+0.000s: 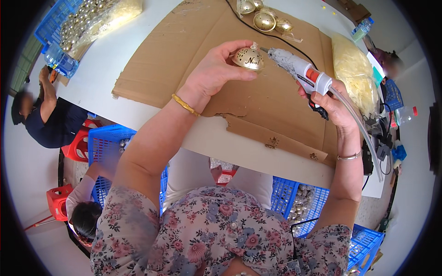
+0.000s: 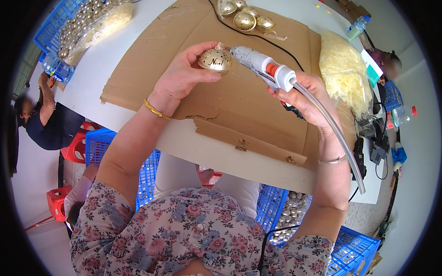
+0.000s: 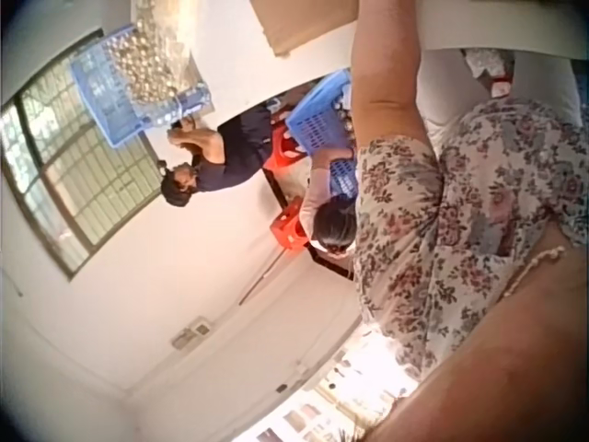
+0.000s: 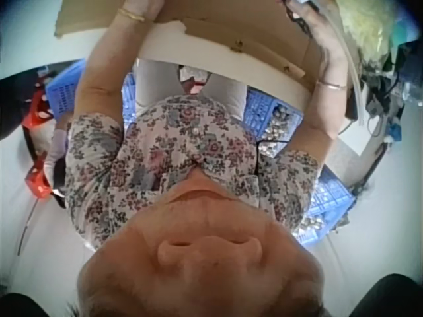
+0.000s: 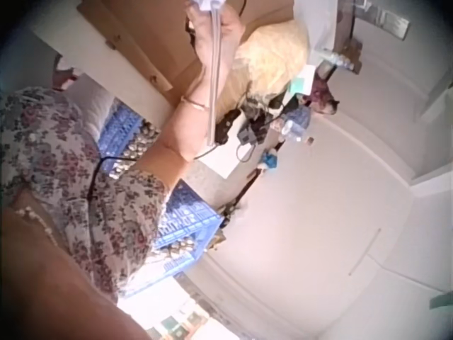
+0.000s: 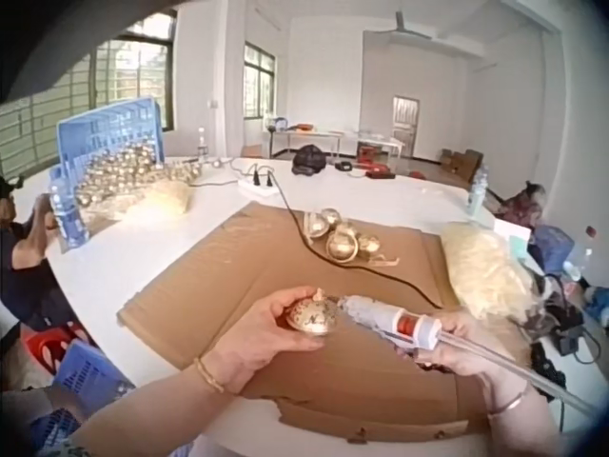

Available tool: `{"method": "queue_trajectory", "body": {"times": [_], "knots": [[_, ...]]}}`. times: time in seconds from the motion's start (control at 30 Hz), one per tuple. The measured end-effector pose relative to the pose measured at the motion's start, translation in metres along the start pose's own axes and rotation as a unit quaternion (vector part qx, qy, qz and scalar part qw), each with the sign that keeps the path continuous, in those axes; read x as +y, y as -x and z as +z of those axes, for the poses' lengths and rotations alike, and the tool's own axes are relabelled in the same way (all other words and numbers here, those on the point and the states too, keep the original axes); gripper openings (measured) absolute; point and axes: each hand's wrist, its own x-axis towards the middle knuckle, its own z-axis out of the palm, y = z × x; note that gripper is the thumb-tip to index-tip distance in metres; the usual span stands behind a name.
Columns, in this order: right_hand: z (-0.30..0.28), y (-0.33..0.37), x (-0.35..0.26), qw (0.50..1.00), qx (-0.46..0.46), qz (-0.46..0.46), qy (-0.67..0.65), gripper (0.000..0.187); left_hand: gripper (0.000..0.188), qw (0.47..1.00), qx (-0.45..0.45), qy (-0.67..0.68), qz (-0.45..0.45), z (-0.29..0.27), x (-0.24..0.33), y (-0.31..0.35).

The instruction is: Using a hot glue gun to attach small white ribbons to gold spherical holiday ornaments.

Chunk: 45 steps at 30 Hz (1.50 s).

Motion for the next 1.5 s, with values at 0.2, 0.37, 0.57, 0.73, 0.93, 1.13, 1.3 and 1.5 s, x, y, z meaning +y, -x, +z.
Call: {"method": "queue_trajectory", "body": {"times": [0.2, 0.37, 0.57, 0.73, 0.93, 1.13, 1.3, 1.5], "knots": [[-0.002, 0.001, 0.011, 0.997, 0.017, -0.059, -0.045, 0.047, 0.062, 0.999, 0.040, -0.029, 0.012, -0.002, -0.007, -0.006], [0.000, -0.006, 0.003, 0.974, -0.033, -0.126, 0.187, 0.047, 0.060, 0.991, 0.126, -0.032, 0.037, -0.021, -0.006, -0.012], [0.011, -0.005, 0.017, 0.924, -0.029, -0.126, 0.360, 0.041, 0.059, 0.987, 0.143, -0.021, 0.063, -0.028, -0.005, -0.017], [0.009, -0.002, 0.014, 0.908, -0.014, -0.196, 0.369, 0.040, 0.059, 0.989, 0.137, -0.045, 0.041, -0.024, -0.006, -0.015], [-0.056, 0.026, -0.031, 0.929, 0.221, -0.115, 0.274, 0.021, 0.060, 0.992, 0.114, -0.040, 0.035, -0.023, -0.010, -0.015], [-0.107, 0.069, -0.017, 0.890, 0.338, 0.005, 0.305, 0.021, 0.061, 0.990, 0.121, -0.059, 0.037, -0.017, -0.010, -0.014], [-0.100, 0.066, 0.019, 0.825, 0.290, 0.015, 0.484, 0.016, 0.060, 0.991, 0.114, -0.060, 0.047, -0.015, -0.010, -0.013], [-0.096, 0.047, 0.046, 0.768, 0.219, -0.081, 0.596, 0.015, 0.060, 0.991, 0.109, -0.065, 0.050, -0.017, -0.011, -0.013]]}}
